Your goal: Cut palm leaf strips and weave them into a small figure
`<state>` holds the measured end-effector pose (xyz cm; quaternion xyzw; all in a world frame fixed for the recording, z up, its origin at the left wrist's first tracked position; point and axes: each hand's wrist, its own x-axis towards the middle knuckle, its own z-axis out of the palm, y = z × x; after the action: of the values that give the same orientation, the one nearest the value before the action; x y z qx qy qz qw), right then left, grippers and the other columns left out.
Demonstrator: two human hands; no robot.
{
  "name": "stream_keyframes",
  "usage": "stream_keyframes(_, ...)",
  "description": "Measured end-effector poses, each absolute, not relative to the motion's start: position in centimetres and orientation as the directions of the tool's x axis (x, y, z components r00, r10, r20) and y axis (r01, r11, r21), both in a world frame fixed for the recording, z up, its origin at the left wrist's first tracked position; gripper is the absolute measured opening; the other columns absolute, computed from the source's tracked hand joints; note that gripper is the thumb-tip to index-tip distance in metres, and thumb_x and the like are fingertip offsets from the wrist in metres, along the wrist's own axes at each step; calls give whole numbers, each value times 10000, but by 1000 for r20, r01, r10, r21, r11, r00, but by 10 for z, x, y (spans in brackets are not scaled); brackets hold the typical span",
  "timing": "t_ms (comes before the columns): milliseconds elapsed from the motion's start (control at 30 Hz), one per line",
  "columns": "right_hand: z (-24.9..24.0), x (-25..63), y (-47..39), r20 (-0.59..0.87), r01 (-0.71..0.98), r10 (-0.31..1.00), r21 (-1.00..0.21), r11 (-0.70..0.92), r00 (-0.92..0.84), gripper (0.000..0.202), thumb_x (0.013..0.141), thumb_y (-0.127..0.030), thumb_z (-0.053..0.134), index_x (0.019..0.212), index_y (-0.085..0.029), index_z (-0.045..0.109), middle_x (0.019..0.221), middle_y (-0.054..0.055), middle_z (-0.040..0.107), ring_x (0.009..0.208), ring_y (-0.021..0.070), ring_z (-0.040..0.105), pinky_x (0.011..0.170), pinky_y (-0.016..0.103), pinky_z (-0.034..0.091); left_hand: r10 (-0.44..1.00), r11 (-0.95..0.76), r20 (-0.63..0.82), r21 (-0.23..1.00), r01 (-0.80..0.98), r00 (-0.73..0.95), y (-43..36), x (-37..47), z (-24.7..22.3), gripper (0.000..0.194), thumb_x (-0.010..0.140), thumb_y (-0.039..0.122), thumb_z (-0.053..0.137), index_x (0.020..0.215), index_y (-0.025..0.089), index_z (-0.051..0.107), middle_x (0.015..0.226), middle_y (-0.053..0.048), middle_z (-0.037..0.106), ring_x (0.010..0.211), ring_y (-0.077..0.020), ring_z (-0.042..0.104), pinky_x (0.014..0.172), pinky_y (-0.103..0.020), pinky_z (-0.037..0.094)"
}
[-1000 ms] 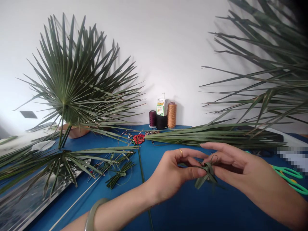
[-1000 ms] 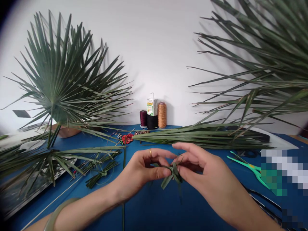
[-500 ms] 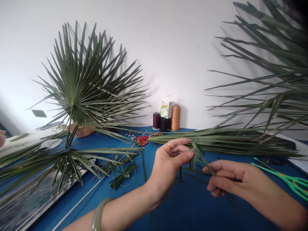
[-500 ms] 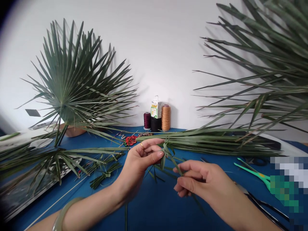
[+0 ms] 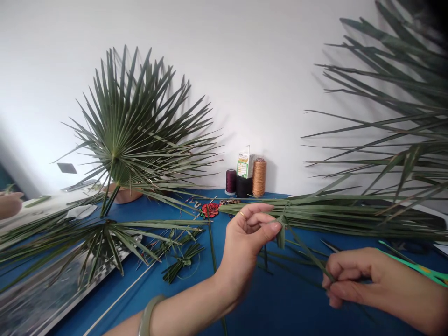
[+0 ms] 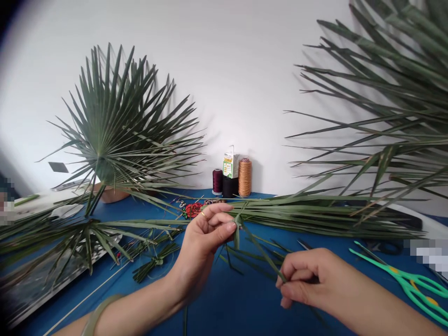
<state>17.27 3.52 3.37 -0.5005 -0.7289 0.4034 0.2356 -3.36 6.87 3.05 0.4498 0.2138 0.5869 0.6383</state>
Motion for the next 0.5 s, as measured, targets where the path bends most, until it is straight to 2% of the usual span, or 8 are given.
stream_keyframes(67,30,176,36,15,575,941,-789,218,-337,196,760,-381,645,903,-257,695,868,15,737,837,216,676,752,282,526,932,-71,246,844,-532,266,68,-33,29,254,659,179,742,889,167,635,679,37,598,648,-69,515,667,-197,388)
stream_keyframes(133,28,173,34,150,627,958,-729,275,-246,378,760,-442,629,1100,-277,636,1100,41,674,1031,249,606,869,334,492,929,-47,221,867,-497,298,67,-32,28,272,639,178,756,886,164,642,673,35,607,648,-74,526,665,-200,392)
stream_keyframes(200,30,164,29,296,702,939,-631,331,-176,443,781,-476,587,1183,-289,581,1220,50,603,1120,263,543,912,362,466,928,-22,193,882,-470,319,65,-31,28,301,625,177,765,898,166,640,664,38,609,643,-75,530,662,-202,398)
stream_keyframes(300,37,149,24,420,762,890,-514,393,-175,354,828,-459,525,1131,-298,612,1144,34,641,1034,238,598,843,320,512,918,11,173,889,-458,358,61,-29,28,356,604,160,779,924,166,625,659,40,608,644,-75,538,661,-202,407)
stream_keyframes(400,43,142,22,467,748,868,-513,421,-168,218,832,-408,536,962,-309,680,952,-7,701,862,199,658,703,246,545,899,53,145,900,-433,413,58,-27,28,396,574,153,795,930,160,622,679,34,607,641,-80,548,649,-208,416)
stream_keyframes(500,44,143,21,484,739,864,-531,415,-138,149,803,-383,580,856,-314,702,842,-27,714,763,193,671,641,234,543,888,41,142,923,-384,437,55,-25,28,283,585,165,787,834,144,653,708,17,612,673,-86,544,677,-219,425)
